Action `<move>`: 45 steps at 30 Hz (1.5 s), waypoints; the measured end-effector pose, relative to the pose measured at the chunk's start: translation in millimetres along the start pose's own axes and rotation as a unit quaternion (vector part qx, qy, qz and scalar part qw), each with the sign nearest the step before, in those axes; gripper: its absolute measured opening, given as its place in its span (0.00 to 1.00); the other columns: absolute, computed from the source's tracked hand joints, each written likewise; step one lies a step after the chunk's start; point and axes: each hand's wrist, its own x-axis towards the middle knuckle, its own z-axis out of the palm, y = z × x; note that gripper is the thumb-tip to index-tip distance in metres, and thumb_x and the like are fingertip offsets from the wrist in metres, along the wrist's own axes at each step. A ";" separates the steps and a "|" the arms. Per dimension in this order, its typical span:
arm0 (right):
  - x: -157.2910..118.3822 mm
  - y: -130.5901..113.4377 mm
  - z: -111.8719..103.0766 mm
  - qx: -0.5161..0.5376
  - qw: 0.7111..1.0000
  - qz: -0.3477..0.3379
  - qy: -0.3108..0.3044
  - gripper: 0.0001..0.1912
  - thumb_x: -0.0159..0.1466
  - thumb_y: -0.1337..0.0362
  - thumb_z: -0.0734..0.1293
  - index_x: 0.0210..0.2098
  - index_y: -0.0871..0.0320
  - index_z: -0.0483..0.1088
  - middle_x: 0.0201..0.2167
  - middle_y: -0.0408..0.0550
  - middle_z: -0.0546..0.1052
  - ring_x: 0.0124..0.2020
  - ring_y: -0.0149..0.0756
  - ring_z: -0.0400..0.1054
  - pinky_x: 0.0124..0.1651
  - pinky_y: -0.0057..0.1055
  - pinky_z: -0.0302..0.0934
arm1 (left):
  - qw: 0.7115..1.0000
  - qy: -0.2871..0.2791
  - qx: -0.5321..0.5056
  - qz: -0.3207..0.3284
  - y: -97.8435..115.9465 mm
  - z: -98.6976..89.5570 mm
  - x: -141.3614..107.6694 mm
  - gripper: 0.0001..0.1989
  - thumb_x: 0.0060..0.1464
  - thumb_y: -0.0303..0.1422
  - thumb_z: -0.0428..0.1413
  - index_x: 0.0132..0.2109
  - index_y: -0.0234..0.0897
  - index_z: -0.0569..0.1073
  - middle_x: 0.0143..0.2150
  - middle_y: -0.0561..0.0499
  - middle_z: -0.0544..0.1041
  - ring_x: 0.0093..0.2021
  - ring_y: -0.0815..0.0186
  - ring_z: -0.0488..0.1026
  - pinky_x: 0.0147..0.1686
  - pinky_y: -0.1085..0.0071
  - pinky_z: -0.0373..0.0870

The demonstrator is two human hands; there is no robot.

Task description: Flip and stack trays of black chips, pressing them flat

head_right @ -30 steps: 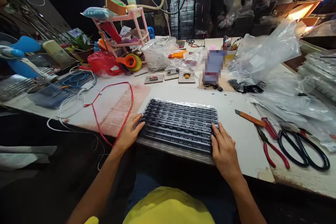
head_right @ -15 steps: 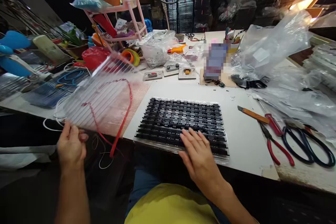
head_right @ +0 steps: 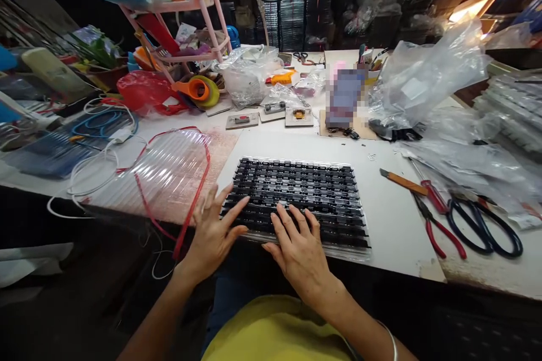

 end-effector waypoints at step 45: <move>-79.3 80.1 -33.3 0.051 0.965 0.231 0.111 0.23 0.69 0.58 0.56 0.62 0.54 0.55 0.55 0.53 0.68 0.55 0.44 0.60 0.54 0.44 0.53 | 0.951 0.023 -0.235 -0.198 -18.2 11.6 -25.8 0.24 0.61 0.42 0.46 0.61 0.41 0.63 0.61 0.48 0.67 0.61 0.59 0.61 0.62 0.59 0.53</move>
